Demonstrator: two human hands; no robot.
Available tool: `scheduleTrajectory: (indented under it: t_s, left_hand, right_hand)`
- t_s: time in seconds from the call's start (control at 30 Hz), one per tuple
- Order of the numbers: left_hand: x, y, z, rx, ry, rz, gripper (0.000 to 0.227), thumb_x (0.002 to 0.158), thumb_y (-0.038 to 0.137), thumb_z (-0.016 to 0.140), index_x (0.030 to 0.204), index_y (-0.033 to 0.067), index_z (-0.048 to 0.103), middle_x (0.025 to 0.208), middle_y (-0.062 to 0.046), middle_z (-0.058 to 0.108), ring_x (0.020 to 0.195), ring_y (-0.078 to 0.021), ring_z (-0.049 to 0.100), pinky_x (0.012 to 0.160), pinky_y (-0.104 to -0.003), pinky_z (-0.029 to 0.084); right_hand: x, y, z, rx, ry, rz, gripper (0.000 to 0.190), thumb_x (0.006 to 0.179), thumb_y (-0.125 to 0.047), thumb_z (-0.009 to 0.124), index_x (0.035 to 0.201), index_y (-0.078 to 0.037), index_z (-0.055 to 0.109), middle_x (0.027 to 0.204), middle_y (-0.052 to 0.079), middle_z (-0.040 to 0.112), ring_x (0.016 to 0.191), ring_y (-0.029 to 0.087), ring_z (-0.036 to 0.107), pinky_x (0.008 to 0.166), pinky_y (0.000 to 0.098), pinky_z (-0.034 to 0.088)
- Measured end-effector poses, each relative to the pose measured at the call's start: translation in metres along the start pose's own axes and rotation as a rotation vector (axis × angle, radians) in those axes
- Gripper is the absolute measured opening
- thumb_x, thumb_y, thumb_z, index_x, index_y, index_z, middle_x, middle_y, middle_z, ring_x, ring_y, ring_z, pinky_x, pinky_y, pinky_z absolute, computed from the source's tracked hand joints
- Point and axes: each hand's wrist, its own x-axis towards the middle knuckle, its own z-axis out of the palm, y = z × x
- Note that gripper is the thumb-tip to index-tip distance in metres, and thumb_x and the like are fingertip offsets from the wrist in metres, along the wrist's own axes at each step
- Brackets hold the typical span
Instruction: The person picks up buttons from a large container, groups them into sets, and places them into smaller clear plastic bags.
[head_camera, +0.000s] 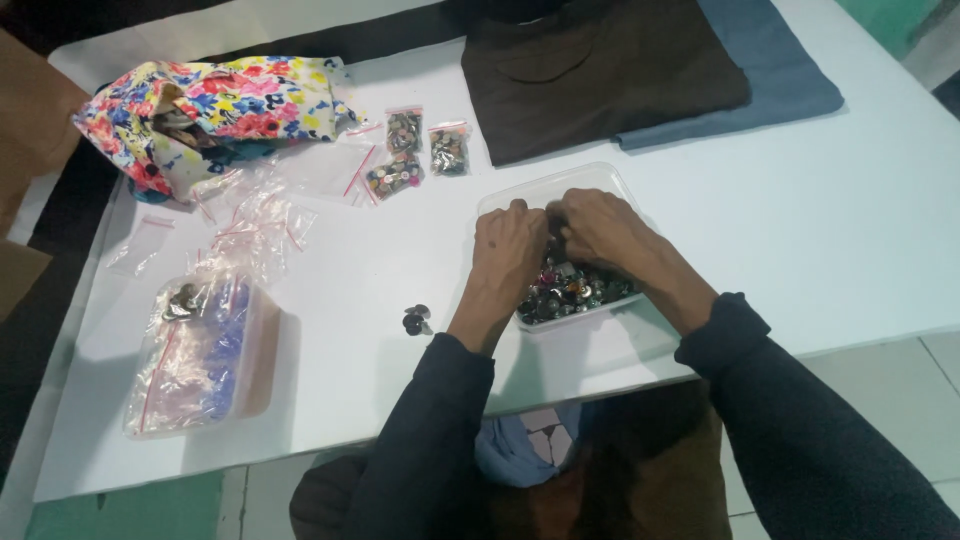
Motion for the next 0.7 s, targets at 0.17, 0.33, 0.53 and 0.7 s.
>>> scheduleTrajectory:
  t_s: [0.17, 0.33, 0.53, 0.7]
  left_hand:
    - [0.001, -0.005, -0.003, -0.064, 0.013, 0.001, 0.015, 0.088, 0.006, 0.07, 0.099, 0.0097, 0.08, 0.094, -0.014, 0.072, 0.076, -0.0314, 0.076, 0.065, -0.042, 0.061]
    - [-0.001, -0.008, -0.008, -0.145, 0.112, 0.019, 0.014, 0.09, 0.007, 0.066, 0.095, 0.0106, 0.079, 0.091, -0.013, 0.072, 0.072, -0.033, 0.076, 0.062, -0.041, 0.06]
    - [-0.008, -0.012, -0.013, -0.397, 0.183, 0.005, 0.016, 0.093, 0.008, 0.064, 0.103, 0.0073, 0.076, 0.094, -0.015, 0.073, 0.081, -0.0395, 0.076, 0.071, -0.051, 0.061]
    - [-0.013, -0.009, -0.017, -0.444, 0.221, 0.044, 0.025, 0.094, 0.002, 0.059, 0.115, 0.007, 0.073, 0.097, -0.016, 0.075, 0.089, -0.0415, 0.075, 0.074, -0.053, 0.061]
  right_hand:
    - [0.008, 0.022, 0.01, 0.229, 0.153, -0.093, 0.029, 0.097, -0.019, 0.062, 0.119, -0.003, 0.071, 0.099, 0.025, 0.076, 0.095, 0.05, 0.072, 0.077, 0.0565, 0.058]
    - [0.009, 0.024, 0.006, 0.334, 0.2, -0.116, 0.021, 0.097, -0.022, 0.066, 0.112, -0.01, 0.075, 0.096, 0.02, 0.077, 0.092, 0.044, 0.074, 0.079, 0.0533, 0.058]
    - [-0.001, 0.01, -0.015, 0.415, 0.179, -0.119, 0.02, 0.096, -0.015, 0.064, 0.11, -0.006, 0.076, 0.095, 0.024, 0.076, 0.091, 0.045, 0.073, 0.08, 0.0512, 0.058]
    - [-0.006, -0.002, -0.02, 0.434, 0.202, -0.136, 0.018, 0.1, -0.01, 0.063, 0.11, -0.001, 0.076, 0.091, 0.028, 0.074, 0.086, 0.048, 0.073, 0.075, 0.052, 0.06]
